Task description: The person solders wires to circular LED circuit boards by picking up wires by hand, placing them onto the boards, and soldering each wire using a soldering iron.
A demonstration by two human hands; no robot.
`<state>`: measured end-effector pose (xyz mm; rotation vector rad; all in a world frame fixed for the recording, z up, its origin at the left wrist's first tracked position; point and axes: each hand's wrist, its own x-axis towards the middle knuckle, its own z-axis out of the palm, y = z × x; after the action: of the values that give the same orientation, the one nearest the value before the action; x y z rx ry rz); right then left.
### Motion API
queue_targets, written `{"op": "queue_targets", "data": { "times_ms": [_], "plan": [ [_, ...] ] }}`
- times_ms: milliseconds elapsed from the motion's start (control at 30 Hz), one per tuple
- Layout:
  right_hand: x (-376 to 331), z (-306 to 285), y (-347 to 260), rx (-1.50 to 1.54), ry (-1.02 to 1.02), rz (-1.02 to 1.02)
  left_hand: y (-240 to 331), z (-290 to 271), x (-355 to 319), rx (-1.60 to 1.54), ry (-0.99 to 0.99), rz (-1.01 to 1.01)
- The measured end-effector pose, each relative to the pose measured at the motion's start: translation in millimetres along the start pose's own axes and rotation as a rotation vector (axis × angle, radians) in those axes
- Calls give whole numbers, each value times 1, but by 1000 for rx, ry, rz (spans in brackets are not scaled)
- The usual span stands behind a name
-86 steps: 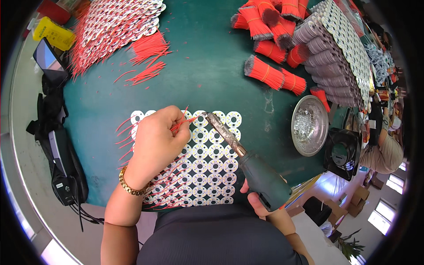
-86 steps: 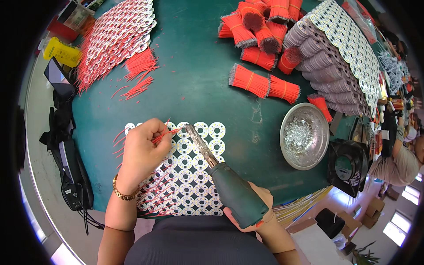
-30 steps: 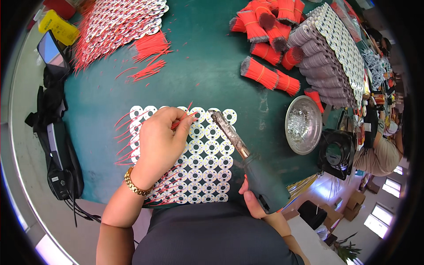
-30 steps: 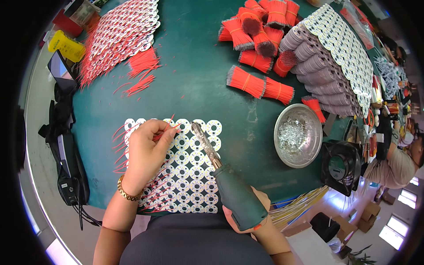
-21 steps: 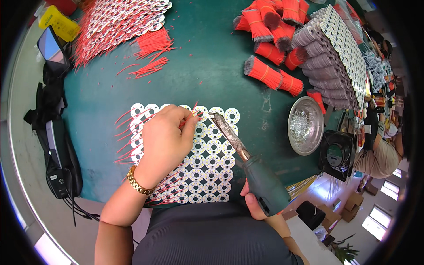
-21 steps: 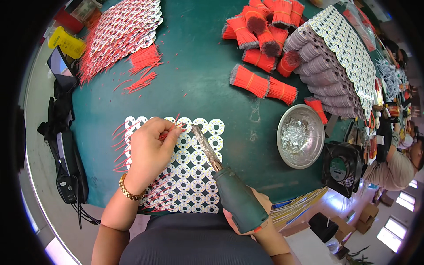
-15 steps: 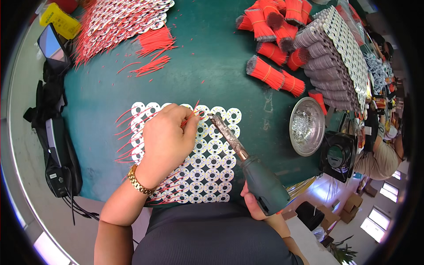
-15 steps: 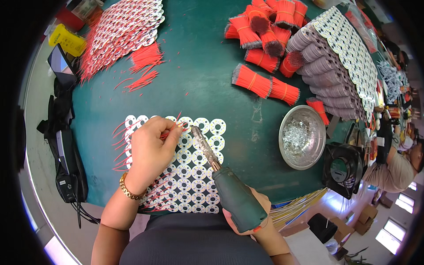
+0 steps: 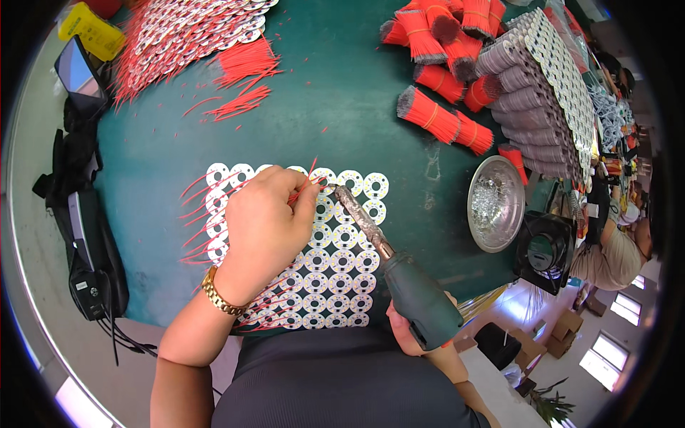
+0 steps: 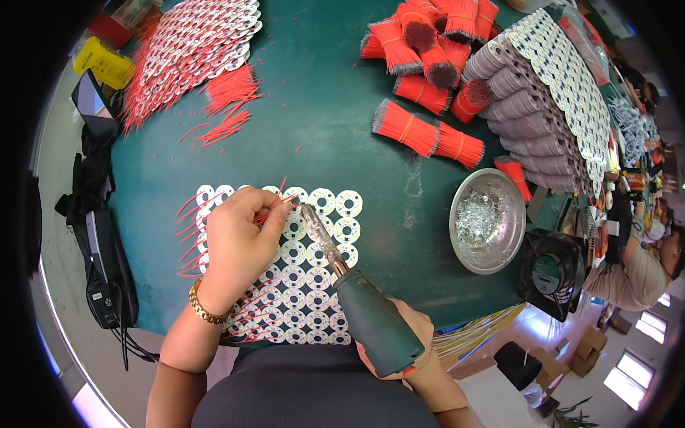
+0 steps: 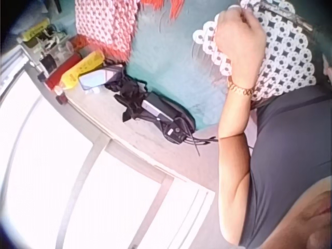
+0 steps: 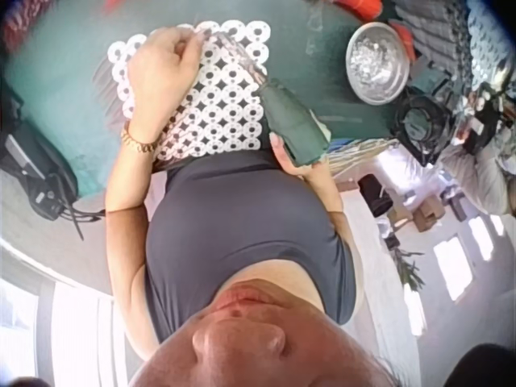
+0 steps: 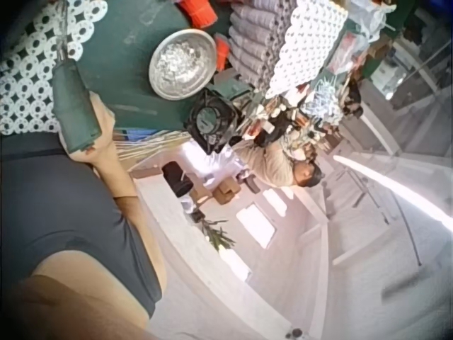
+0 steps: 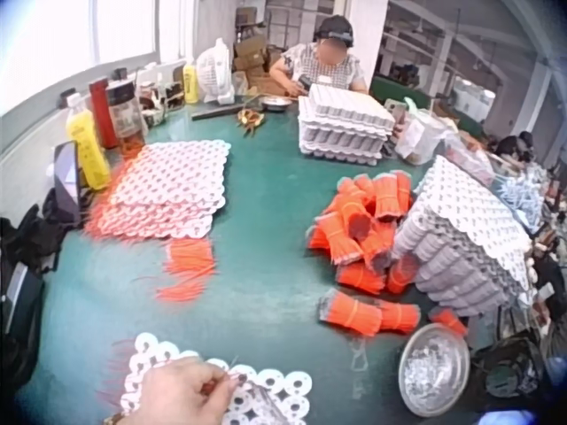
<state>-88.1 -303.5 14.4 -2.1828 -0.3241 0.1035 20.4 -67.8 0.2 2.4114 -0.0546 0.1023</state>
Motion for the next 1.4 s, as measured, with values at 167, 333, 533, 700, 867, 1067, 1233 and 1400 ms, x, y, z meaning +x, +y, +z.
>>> {"op": "queue_targets", "data": {
  "times_ms": [167, 333, 533, 700, 867, 1067, 1233, 1400],
  "plan": [
    [-1, 2, 2, -75, 17, -49, -2, 1, 0, -1, -7, -18],
    [-39, 9, 26, 84, -39, 193, 0, -1, 1, -2, -6, -3],
    [-36, 3, 22, 188, -1, 99, 0, -4, 0, 42, -27, -10],
    [-45, 4, 28, 185, -5, 83, -1, -33, 3, -100, -87, -114],
    [-51, 7, 27, 234, 6, 84, 7, -38, -20, -346, 100, -239],
    [-36, 8, 6, 82, -105, 82, -4, -7, -27, -85, 12, -61],
    [-13, 6, -5, 69, 47, -49, 3, -7, -24, -4, -30, -58],
    [-16, 8, -3, 124, -28, -24, 1, -6, -24, -57, -10, -88]
  ]
}}
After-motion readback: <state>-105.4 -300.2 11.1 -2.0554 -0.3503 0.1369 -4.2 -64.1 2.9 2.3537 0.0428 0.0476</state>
